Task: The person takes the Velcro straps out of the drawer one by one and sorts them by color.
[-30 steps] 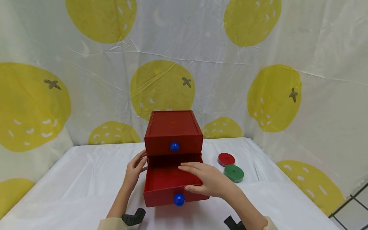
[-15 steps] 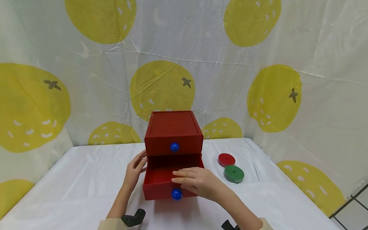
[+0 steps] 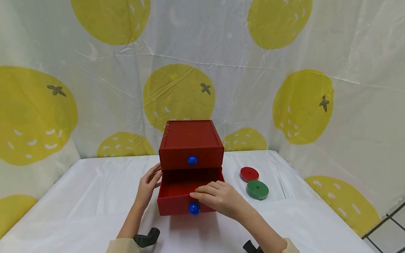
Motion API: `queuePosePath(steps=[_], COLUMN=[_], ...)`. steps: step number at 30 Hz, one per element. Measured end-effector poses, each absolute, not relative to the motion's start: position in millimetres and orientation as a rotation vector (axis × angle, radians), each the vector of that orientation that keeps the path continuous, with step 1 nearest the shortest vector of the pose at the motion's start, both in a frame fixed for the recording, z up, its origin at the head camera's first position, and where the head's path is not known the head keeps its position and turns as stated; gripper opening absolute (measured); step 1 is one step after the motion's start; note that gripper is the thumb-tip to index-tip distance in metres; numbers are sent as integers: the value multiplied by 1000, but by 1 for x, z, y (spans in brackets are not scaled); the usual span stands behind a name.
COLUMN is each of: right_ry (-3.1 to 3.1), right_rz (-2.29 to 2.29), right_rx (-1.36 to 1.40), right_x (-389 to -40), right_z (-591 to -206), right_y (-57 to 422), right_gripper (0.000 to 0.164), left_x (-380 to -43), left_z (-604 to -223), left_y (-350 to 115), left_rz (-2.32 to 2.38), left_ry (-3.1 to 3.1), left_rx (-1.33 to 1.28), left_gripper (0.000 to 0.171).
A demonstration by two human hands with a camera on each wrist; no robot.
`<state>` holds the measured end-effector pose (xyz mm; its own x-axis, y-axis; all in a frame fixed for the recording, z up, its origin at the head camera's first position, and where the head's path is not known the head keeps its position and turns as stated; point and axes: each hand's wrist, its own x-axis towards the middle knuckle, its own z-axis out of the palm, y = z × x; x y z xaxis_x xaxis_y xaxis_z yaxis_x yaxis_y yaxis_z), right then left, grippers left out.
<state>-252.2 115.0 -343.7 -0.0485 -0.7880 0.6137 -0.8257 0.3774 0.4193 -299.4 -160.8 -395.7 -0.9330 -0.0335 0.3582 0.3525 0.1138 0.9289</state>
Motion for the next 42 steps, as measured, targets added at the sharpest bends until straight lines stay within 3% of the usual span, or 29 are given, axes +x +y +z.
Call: queuePosePath(steps=[10,18,42], right_ry=[-1833,-1911,-1898], right_rz=[98,85,20], right_rx=[1381,1269,958], right_x=[-251,-255,-286], right_z=[-343,-348,-370], right_y=[113,110,105], right_gripper=[31,48,36], left_x=[-299,-298,-299], left_z=[-393,-396,-393], left_y=[-161,-161,-161], left_rz=[-1881,-1901,-1938], left_ry=[-2114,-2110,-2076], left_rx=[-313,-302,-343], left_gripper=[38,39,40])
